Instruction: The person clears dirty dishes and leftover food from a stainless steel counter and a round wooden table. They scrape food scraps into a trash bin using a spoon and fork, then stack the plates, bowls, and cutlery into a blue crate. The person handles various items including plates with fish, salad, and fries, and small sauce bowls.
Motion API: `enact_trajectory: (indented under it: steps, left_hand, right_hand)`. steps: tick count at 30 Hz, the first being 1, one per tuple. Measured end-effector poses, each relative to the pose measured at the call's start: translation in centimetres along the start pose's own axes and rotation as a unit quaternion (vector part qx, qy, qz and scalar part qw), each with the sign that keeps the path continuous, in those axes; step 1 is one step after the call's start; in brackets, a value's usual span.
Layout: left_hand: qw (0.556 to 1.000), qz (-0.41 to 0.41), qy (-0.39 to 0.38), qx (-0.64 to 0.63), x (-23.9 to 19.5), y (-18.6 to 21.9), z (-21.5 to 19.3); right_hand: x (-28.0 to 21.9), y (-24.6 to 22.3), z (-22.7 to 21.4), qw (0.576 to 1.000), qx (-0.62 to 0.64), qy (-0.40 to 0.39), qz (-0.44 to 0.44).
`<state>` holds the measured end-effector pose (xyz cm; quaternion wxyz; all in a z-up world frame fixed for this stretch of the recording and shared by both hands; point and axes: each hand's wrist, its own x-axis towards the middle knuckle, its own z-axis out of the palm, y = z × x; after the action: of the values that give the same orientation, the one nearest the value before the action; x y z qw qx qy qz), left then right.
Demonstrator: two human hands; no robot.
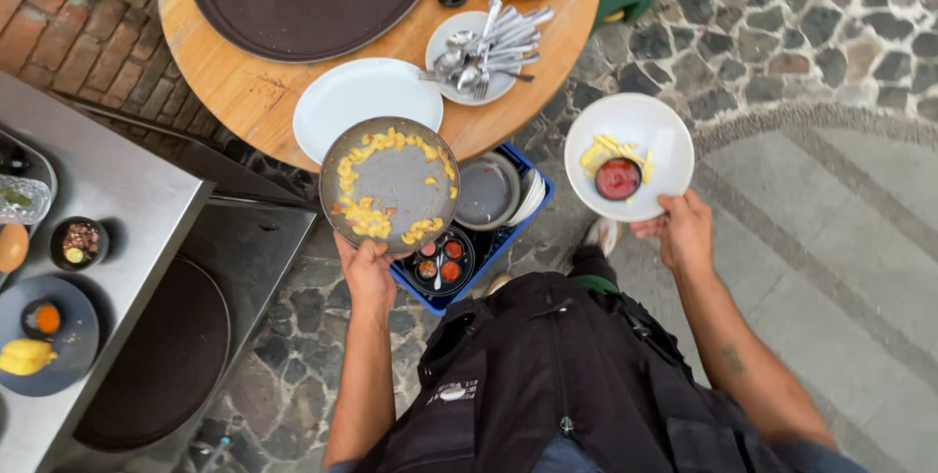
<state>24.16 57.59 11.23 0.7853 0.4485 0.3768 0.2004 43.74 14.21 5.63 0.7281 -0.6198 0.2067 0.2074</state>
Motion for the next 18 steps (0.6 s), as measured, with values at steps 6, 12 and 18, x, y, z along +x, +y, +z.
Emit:
enact_trajectory:
  steps: [6,12,18]
  left_hand:
    - [0.994,0.074,0.075,-0.020,0.5,-6.3,8.3]
    - [0.975,0.061,0.197,-0.081,2.8,-11.8,24.3]
    - [0.955,0.013,0.285,-0.074,7.7,-15.5,36.9]
  right_hand:
    - [22.6,-5.4,6.0,0.989,0.001,-0.149,0.025]
    - [45.9,-9.7,12.3,0.962,-0.025,-0.267,0.040]
    - [61.2,-13.8,17.5,0.948,-0.055,-0.303,0.081]
